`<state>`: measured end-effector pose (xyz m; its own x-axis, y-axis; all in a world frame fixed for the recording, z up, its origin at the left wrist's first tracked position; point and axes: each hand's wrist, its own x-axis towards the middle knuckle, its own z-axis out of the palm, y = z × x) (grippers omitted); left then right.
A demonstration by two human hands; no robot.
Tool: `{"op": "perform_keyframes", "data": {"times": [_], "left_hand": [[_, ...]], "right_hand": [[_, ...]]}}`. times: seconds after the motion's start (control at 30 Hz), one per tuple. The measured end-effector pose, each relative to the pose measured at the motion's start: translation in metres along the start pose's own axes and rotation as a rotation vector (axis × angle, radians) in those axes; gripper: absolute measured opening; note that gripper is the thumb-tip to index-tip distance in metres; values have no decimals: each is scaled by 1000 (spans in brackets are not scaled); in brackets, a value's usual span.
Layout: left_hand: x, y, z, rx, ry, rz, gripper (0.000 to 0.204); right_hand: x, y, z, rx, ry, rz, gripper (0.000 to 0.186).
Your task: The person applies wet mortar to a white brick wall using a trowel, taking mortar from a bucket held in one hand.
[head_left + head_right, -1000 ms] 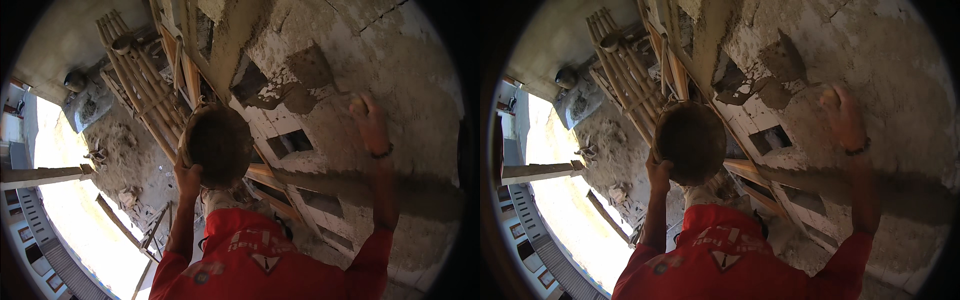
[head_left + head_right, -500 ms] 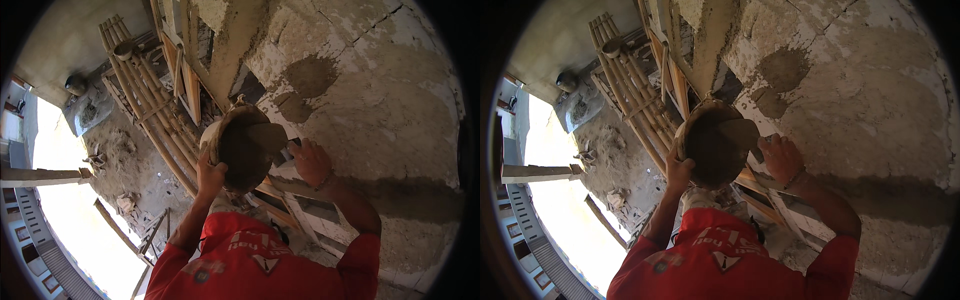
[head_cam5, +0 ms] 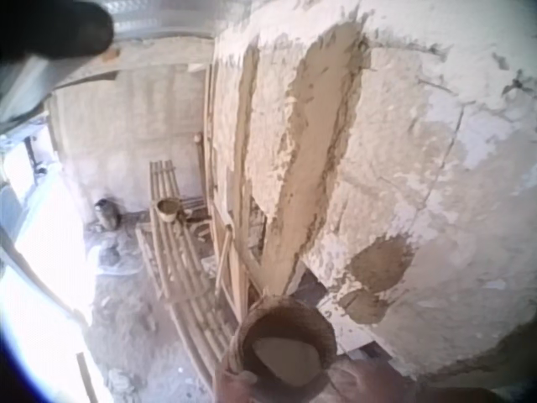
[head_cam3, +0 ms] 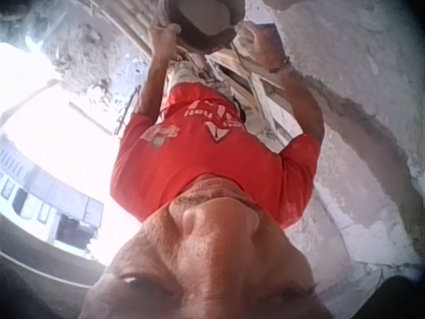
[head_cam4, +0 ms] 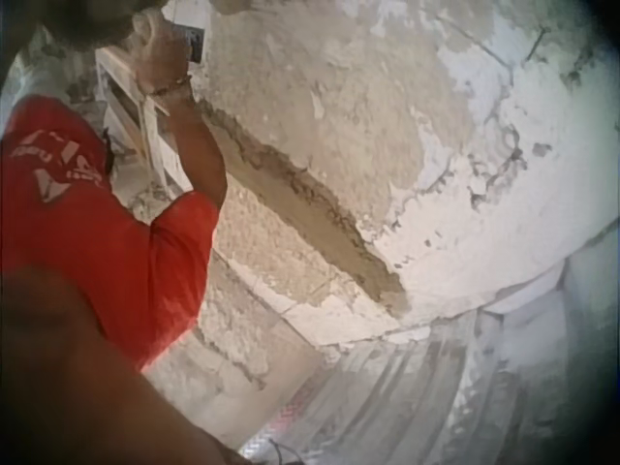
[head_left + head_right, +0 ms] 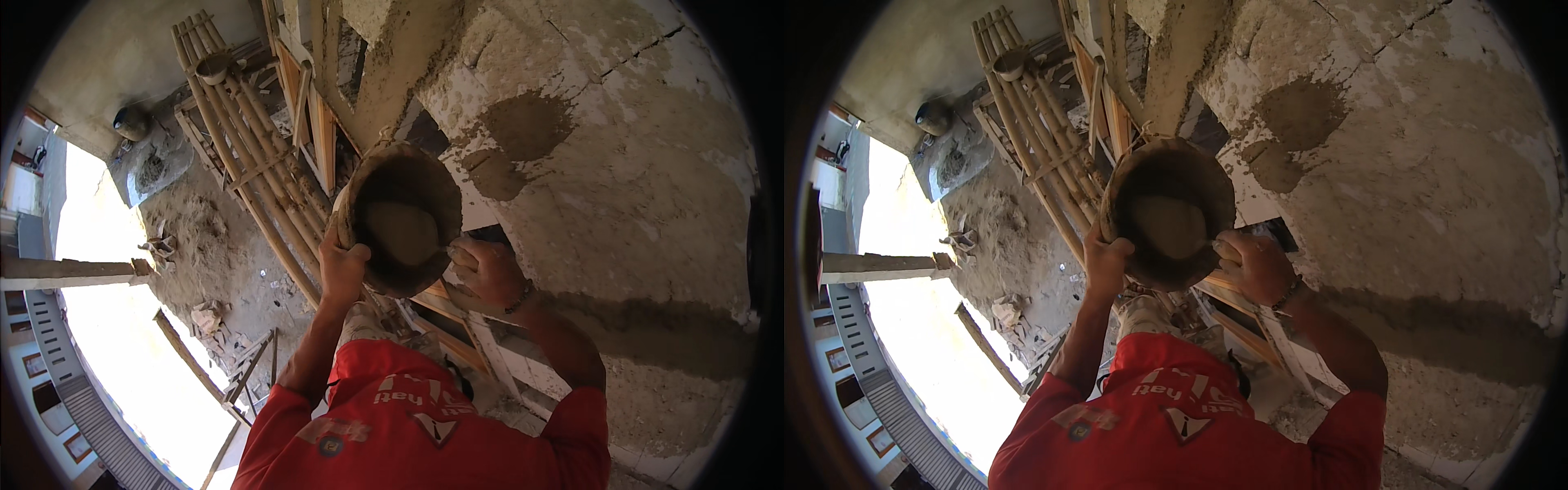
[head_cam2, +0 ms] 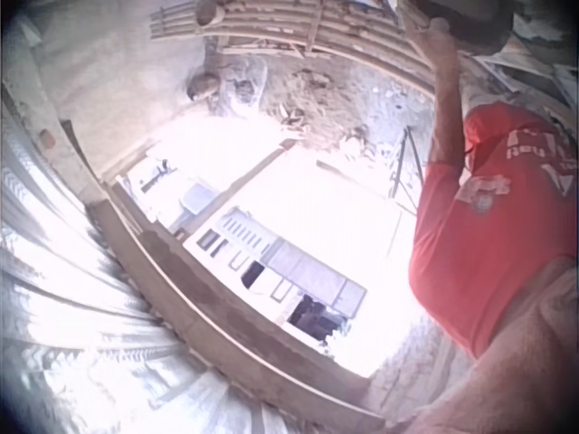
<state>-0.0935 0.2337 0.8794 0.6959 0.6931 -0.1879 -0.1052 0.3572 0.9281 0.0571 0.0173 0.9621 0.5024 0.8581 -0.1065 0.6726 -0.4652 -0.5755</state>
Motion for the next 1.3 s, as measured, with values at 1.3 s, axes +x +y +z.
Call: {"op": "perform_keyframes", "data": {"times": [1.3], "left_hand": [[47,-24,-22,333,28,158,61]], "right_hand": [[68,19,66,-431,-202,65,33]]}}
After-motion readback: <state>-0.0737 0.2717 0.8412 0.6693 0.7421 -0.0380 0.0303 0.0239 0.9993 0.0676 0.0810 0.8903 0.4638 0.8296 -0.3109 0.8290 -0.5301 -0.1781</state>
